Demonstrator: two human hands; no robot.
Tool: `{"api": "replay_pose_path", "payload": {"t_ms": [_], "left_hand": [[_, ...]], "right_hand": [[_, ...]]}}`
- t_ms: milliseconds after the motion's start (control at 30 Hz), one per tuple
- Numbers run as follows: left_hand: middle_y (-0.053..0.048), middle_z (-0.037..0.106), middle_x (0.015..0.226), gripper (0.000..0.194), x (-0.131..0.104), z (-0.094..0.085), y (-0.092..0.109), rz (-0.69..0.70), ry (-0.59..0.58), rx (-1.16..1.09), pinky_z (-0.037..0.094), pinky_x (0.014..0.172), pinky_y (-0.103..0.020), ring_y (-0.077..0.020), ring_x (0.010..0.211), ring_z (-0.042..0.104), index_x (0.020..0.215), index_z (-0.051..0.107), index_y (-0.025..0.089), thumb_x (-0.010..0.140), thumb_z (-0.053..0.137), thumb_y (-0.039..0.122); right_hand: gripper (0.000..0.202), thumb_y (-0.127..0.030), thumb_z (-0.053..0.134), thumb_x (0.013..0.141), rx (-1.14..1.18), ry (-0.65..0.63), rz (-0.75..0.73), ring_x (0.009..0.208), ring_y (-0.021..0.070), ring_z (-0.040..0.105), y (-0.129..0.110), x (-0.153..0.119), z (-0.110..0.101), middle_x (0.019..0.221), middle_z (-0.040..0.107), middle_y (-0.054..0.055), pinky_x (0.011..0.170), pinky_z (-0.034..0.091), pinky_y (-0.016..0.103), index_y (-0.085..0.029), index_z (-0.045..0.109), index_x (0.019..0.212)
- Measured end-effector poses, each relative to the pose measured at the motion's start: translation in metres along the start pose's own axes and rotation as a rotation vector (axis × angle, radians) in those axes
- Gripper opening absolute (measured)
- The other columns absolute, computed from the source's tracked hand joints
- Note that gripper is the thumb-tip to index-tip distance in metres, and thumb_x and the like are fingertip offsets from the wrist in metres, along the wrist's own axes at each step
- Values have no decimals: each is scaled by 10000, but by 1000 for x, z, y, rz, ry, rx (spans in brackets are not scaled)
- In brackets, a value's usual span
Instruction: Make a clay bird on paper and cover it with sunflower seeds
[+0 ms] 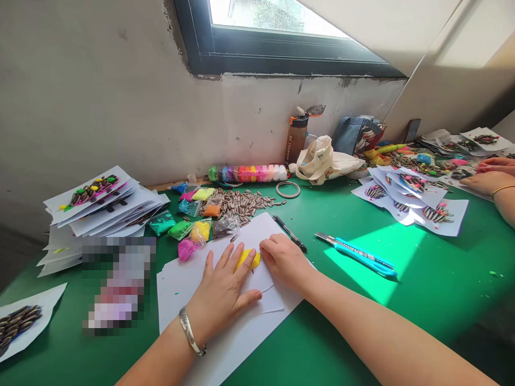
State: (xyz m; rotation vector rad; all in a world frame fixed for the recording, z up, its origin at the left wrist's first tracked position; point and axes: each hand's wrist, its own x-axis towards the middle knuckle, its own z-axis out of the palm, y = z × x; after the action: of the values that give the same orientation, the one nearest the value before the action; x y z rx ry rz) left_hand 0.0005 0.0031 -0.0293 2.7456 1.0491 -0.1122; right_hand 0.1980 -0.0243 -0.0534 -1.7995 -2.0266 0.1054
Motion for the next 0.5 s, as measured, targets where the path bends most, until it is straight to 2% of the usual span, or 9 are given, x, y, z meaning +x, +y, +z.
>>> {"api": "replay_pose_path", "payload": {"t_ms": [100,233,333,500], "left_hand": [[-113,220,1571,699,-1,1,-5,7,39,-15,158,1104,-658,-352,1436,185,1494,256,256,913,378,623],[-116,278,1554,687,-2,4,-15,15,112,-48,228,1119,-595,-343,1429,213,1483,294,241,912,411,604],[-129,316,1537,684,-2,5,-19,12,126,-75,244,1129,-565,-340,1424,231,1464,337,218,906,433,601],[-150,315,1534,675,-2,0,-19,-18,70,-94,235,1143,-549,-330,1422,241,1446,363,168,903,487,549]], "right_hand": [[183,-171,500,921,108,-6,-63,805,157,524,6,-3,-5,848,596,45,723,402,247,-198,677,957],[305,-101,480,898,186,-50,-155,819,138,552,14,-10,-15,926,602,48,709,424,228,-240,676,1086],[326,-84,497,880,126,-101,-229,824,142,554,14,-12,-20,931,610,41,697,419,229,-266,690,1069],[285,-113,498,900,74,-125,-267,828,161,549,11,-10,-18,912,632,40,733,420,256,-268,720,988]]}}
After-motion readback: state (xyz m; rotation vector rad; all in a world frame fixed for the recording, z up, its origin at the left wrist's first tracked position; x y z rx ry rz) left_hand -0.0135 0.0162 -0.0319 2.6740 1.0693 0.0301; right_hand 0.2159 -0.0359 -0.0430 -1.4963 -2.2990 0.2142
